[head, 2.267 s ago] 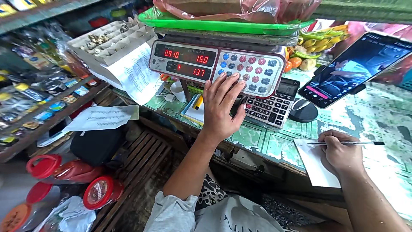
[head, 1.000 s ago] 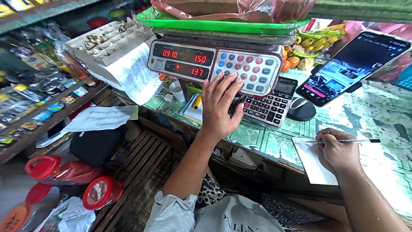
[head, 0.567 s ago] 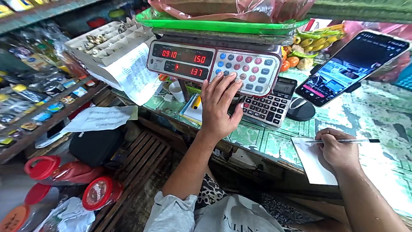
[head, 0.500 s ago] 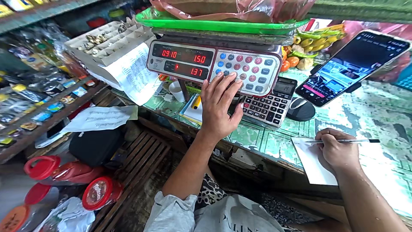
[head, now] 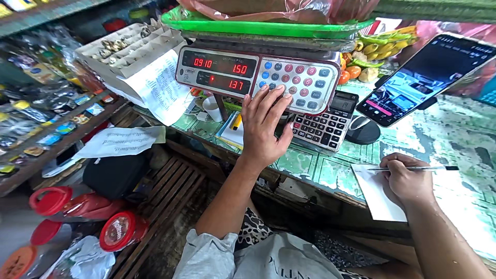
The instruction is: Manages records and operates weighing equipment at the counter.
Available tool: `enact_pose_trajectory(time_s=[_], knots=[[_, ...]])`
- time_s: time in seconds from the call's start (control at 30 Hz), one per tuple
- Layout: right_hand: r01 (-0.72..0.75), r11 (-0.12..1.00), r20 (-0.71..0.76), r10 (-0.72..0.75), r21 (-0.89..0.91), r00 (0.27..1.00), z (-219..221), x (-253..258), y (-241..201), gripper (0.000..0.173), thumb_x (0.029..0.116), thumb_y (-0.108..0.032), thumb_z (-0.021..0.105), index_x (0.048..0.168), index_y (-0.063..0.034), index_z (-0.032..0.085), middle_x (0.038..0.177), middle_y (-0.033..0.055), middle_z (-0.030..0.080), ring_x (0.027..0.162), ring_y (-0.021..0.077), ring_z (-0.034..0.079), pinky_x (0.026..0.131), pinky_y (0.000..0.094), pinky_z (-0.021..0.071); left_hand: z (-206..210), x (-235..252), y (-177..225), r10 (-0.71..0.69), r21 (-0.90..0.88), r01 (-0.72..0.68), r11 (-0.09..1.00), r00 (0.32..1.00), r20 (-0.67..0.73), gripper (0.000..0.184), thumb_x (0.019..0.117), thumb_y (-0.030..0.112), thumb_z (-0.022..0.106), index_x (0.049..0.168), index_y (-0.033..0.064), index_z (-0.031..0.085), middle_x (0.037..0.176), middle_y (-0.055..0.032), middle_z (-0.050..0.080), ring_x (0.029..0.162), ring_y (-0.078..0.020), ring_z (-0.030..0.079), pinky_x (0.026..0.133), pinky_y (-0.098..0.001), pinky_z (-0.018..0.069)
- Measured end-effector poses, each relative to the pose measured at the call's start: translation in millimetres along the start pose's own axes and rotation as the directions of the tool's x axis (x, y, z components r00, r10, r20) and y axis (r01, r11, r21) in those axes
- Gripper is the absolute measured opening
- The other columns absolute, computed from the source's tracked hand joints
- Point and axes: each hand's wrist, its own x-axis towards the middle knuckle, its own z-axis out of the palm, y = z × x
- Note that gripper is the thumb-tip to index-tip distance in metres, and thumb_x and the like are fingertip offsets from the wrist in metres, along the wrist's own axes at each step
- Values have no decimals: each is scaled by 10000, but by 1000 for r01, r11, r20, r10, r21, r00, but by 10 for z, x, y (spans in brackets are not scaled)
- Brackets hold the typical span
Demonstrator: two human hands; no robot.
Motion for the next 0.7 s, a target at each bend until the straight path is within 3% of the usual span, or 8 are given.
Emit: enact_pose_trajectory(time_s=[0.7], knots=[[-15, 1000, -3, 15, -8, 1000, 14, -15, -43, 261, 896, -59, 449, 700, -171, 580, 582, -132, 529, 470, -37, 458, 447, 136, 375, 9, -4, 2, -1, 2, 1, 1000, 1000, -3, 444, 854, 181, 686, 1278, 53, 669, 1454, -140, 578, 1477, -350, 391, 1241, -640, 171]])
